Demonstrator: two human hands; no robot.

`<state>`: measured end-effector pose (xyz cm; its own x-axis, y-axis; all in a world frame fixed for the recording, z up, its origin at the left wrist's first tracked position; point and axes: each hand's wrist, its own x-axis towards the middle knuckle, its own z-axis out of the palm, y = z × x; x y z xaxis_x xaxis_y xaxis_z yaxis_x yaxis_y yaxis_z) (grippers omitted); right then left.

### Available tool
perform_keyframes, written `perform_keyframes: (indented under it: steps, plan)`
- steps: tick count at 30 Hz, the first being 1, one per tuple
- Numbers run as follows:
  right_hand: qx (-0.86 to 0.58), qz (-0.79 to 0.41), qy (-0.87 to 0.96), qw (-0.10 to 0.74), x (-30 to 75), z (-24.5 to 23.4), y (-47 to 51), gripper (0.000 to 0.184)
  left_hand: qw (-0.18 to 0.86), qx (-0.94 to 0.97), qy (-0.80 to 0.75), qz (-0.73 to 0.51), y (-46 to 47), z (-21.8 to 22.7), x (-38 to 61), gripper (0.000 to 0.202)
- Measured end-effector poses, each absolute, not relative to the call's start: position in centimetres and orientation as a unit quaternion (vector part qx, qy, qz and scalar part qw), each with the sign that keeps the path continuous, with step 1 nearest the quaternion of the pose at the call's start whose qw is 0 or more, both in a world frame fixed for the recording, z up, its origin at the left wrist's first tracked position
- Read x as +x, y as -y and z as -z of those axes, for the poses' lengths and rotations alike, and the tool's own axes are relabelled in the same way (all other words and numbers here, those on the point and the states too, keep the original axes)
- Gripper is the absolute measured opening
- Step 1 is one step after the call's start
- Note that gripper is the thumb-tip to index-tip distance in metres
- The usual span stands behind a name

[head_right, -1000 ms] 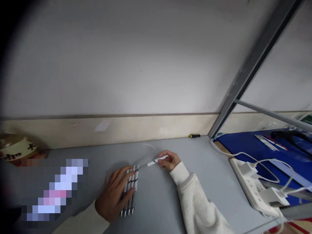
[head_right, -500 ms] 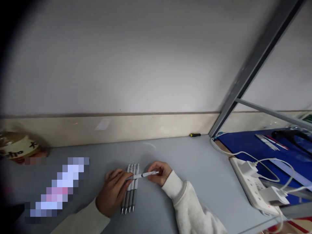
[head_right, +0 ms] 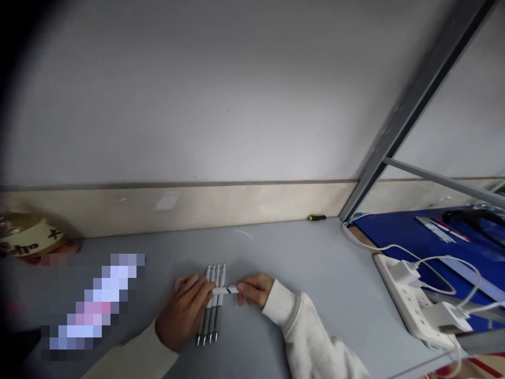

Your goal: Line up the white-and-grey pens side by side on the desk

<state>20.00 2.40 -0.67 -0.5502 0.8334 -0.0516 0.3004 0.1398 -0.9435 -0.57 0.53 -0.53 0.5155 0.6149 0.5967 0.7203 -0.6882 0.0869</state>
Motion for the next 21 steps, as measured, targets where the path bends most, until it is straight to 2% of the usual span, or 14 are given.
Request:
perform_keyframes:
  steps: [3, 7, 9, 11, 15, 19, 21]
  plan:
    - [-0.388, -0.458, 0.752, 0.273, 19.7, 1.1, -2.4, 0.062, 0.090, -0.863, 0.391, 0.308, -0.5, 0.7, -0.6, 0.035]
    - [-0.360, -0.295, 0.821, 0.331, 19.1, 1.3, -2.4, 0.053, 0.056, -0.859, 0.411, 0.302, -0.7, 1.0, -0.9, 0.031]
    - [-0.351, -0.260, 0.824, 0.360, 18.9, 1.4, -2.4, 0.048, 0.041, -0.855, 0.424, 0.295, -0.7, 1.2, -1.0, 0.029]
    - [-0.366, -0.260, 0.813, 0.370, 19.0, 1.5, -2.3, 0.047, 0.037, -0.855, 0.430, 0.288, -0.8, 1.3, -1.0, 0.027]
    - [-0.416, -0.286, 0.800, 0.325, 19.1, 1.6, -2.3, 0.053, 0.045, -0.864, 0.421, 0.272, -0.7, 1.2, -0.8, 0.028]
    - [-0.392, -0.265, 0.782, 0.405, 19.0, 1.5, -2.5, 0.039, 0.048, -0.860, 0.423, 0.281, -0.7, 1.1, -0.9, 0.029]
    - [-0.399, -0.277, 0.764, 0.425, 19.0, 1.6, -2.5, 0.040, 0.046, -0.857, 0.425, 0.289, -0.8, 1.0, -0.9, 0.030]
